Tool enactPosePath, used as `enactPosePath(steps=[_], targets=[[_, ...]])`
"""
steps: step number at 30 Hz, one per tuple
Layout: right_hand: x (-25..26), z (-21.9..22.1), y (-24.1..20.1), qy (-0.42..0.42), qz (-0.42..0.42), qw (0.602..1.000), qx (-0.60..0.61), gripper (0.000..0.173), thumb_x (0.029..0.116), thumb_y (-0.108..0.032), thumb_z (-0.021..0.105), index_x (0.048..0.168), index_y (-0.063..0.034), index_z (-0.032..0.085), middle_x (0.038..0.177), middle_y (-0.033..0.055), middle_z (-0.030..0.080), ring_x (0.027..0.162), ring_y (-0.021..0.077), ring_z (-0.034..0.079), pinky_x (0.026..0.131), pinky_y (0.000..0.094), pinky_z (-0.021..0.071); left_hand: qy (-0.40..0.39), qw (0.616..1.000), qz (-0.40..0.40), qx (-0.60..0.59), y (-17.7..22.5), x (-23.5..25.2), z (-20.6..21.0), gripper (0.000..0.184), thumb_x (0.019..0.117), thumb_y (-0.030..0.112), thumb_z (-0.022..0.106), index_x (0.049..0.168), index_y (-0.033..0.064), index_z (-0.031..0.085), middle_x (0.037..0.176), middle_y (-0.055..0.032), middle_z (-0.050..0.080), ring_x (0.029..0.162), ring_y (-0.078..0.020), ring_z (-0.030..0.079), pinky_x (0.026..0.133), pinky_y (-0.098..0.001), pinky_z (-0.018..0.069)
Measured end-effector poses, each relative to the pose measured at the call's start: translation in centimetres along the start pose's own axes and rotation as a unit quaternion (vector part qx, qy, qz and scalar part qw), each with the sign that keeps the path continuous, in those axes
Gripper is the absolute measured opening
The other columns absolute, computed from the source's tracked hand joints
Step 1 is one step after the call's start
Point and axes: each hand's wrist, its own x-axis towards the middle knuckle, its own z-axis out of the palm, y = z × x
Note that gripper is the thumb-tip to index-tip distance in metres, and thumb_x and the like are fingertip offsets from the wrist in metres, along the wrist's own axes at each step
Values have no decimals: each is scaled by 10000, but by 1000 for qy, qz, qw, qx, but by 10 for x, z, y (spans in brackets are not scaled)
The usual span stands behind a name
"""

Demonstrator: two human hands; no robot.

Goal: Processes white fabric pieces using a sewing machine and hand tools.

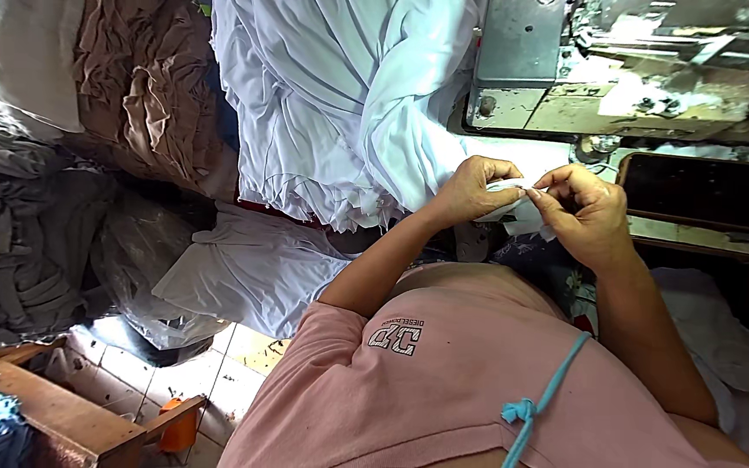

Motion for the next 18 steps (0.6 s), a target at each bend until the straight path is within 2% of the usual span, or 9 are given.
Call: enactPosePath(steps=[3, 6, 8, 12, 14, 18], targets=[[0, 0, 2, -30, 24, 996, 78, 97, 1000, -137, 602, 1012, -41, 599, 656, -74, 508, 521, -55, 461, 502, 94, 397, 2, 1000, -6, 12, 1, 0, 1, 56, 903, -10, 665, 877, -49, 697, 673, -13, 616, 591, 11, 519, 569, -174, 425], [-2, -3, -1, -62, 63, 978, 189, 9, 992, -117, 594, 999, -117, 589, 638, -120, 517, 491, -61, 464, 459, 91, 393, 19, 999, 3, 44, -2, 0, 3, 61, 893, 3, 670, 869, -38, 708, 650, -17, 607, 561, -7, 494, 546, -190, 401], [-4, -7, -1, -87, 110, 951, 277, 53, 1002, -103, 563, 980, -146, 584, 621, -118, 518, 463, -54, 447, 429, 90, 371, 18, 998, 12, 53, -2, -1, 4, 59, 888, 1, 668, 874, -37, 710, 648, -14, 604, 561, -5, 489, 547, -188, 396], [1, -12, 6, -95, 209, 868, 440, 160, 1059, -140, 461, 951, -168, 576, 666, -76, 526, 467, -21, 429, 437, 107, 368, -6, 999, 26, 27, -3, 0, 2, 85, 872, 3, 692, 927, -58, 713, 670, -16, 610, 573, 12, 490, 549, -162, 401], [3, -11, 7, -87, 225, 854, 461, 184, 1073, -148, 439, 946, -166, 570, 689, -66, 530, 465, -21, 417, 429, 104, 356, -13, 1000, 18, 15, 1, 0, 2, 124, 864, 18, 706, 961, -59, 712, 683, -11, 613, 581, 15, 498, 556, -159, 414], [2, -7, 8, -95, 216, 863, 446, 171, 1068, -137, 444, 954, -161, 570, 729, -58, 552, 470, -23, 419, 428, 104, 356, 34, 999, 8, 13, 1, 1, 8, 98, 877, 54, 736, 911, -35, 714, 619, 18, 575, 528, 20, 453, 516, -159, 372]])
